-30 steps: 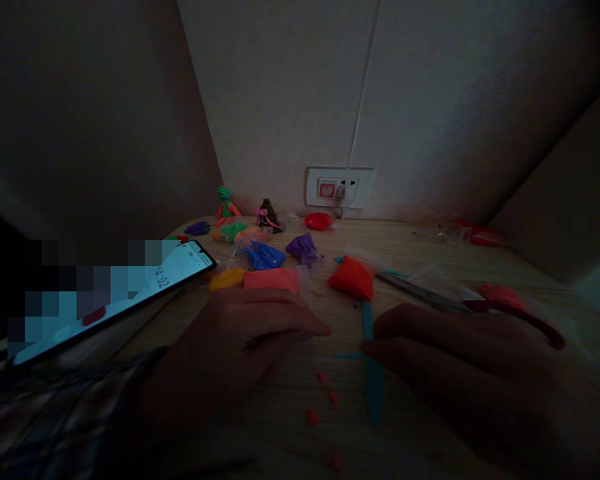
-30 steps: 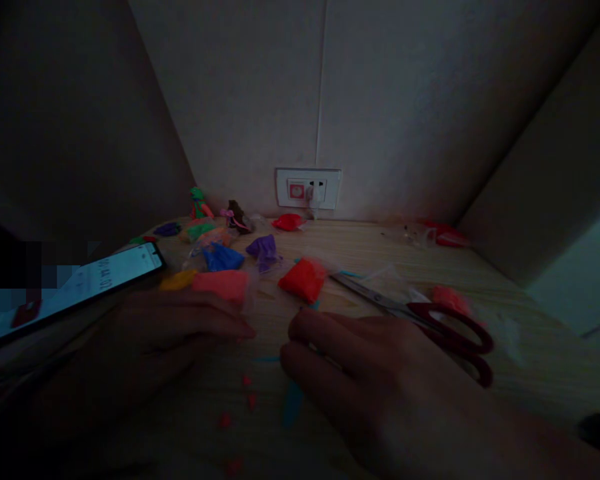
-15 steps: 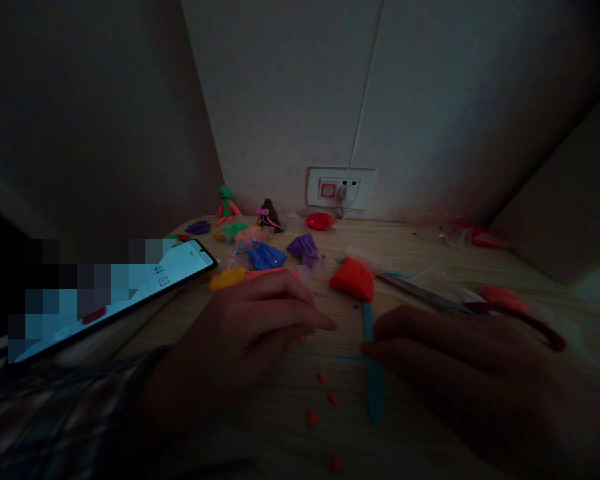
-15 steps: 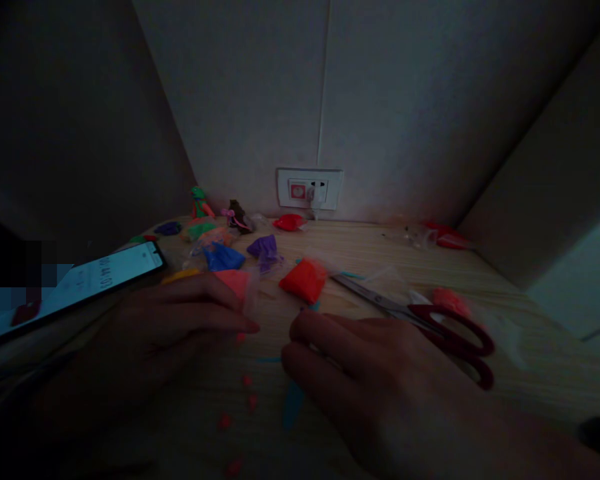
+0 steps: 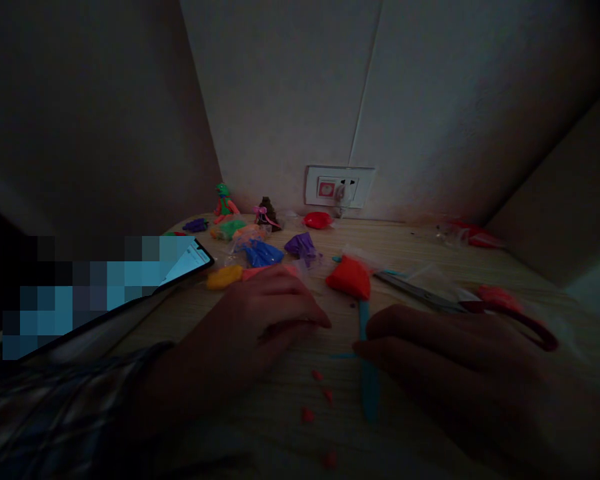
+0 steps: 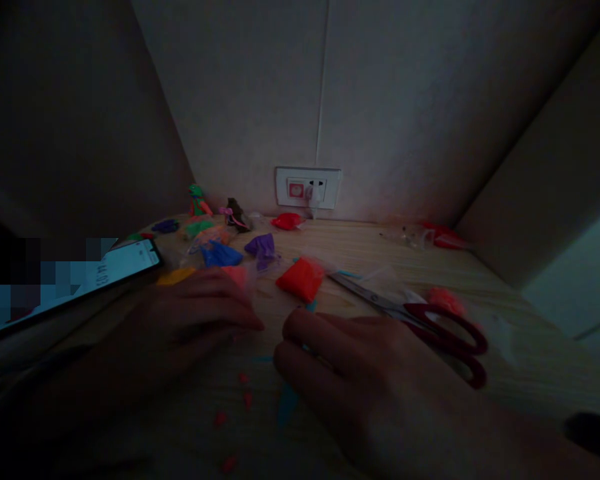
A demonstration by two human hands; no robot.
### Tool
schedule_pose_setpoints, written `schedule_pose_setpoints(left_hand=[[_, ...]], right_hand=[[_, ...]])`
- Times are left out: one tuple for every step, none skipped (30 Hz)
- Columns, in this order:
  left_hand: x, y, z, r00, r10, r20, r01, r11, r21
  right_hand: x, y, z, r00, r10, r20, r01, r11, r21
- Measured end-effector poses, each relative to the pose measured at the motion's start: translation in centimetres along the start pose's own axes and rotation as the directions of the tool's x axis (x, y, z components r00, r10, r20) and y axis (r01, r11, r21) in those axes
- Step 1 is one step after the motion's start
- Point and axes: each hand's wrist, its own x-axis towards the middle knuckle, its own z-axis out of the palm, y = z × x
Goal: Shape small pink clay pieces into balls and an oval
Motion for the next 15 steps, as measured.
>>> schedule_pose_setpoints(left_hand=[[0.08, 0.03, 0.08, 1.000, 0.011, 0.003, -0.011, 1.000, 0.008], [0.17, 0.05, 0.14, 1.000, 0.019, 0.014, -0.019, 1.000, 0.014], [0.25, 0.05, 0.20, 0.999, 0.032, 0.027, -0.033, 0.999, 0.018], [0.32, 0.03, 0.24, 0.999, 0.035, 0.028, -0.036, 0.999, 0.023], [0.36, 0.00, 0.26, 0.999, 0.042, 0.033, -0.043, 0.999, 0.026], [0.36, -0.04, 0.28, 0.998, 0.045, 0.040, -0.046, 0.999, 0.029], [0.32, -0.06, 0.29, 0.998, 0.050, 0.046, -0.052, 0.998, 0.032], [0.24, -0.07, 0.30, 0.997, 0.051, 0.051, -0.053, 0.998, 0.037], [0.15, -0.06, 0.31, 0.997, 0.057, 0.048, -0.059, 0.997, 0.041], [0.05, -0.04, 0.32, 0.997, 0.062, 0.052, -0.064, 0.997, 0.045], [-0.05, -0.02, 0.34, 0.996, 0.067, 0.056, -0.069, 0.996, 0.048], [-0.13, -0.03, 0.37, 0.996, 0.073, 0.056, -0.075, 0.996, 0.052], [-0.20, -0.08, 0.43, 0.995, 0.078, 0.057, -0.081, 0.995, 0.056], [-0.24, -0.17, 0.51, 0.995, 0.086, 0.060, -0.089, 0.994, 0.060], [-0.27, -0.32, 0.60, 0.994, 0.094, 0.062, -0.098, 0.993, 0.064]], right_hand=[[0.03, 0.00, 0.05, 1.000, -0.001, -0.003, 0.001, 1.000, -0.001], [0.05, -0.01, 0.09, 1.000, -0.002, -0.006, 0.002, 1.000, -0.003], [0.08, -0.02, 0.14, 1.000, -0.007, -0.010, 0.007, 1.000, -0.001], [0.10, -0.03, 0.17, 1.000, -0.012, -0.014, 0.012, 1.000, 0.003], [0.09, -0.05, 0.19, 1.000, -0.013, -0.017, 0.013, 1.000, 0.002], [0.07, -0.07, 0.19, 1.000, -0.013, -0.019, 0.013, 1.000, 0.000], [0.03, -0.10, 0.18, 1.000, -0.012, -0.016, 0.012, 1.000, -0.003], [-0.03, -0.13, 0.16, 1.000, -0.011, -0.012, 0.011, 1.000, -0.005], [-0.10, -0.16, 0.15, 1.000, -0.010, -0.006, 0.010, 1.000, -0.006], [-0.17, -0.17, 0.14, 1.000, -0.007, 0.004, 0.007, 1.000, -0.001], [-0.23, -0.16, 0.17, 1.000, -0.006, 0.013, 0.005, 1.000, 0.005], [-0.27, -0.13, 0.23, 1.000, -0.003, 0.017, 0.002, 1.000, 0.009], [-0.29, -0.08, 0.32, 1.000, 0.002, 0.018, -0.002, 1.000, 0.008], [-0.29, -0.01, 0.42, 1.000, 0.007, 0.019, -0.007, 1.000, 0.005], [-0.28, 0.06, 0.54, 1.000, 0.011, 0.014, -0.011, 1.000, -0.002]])
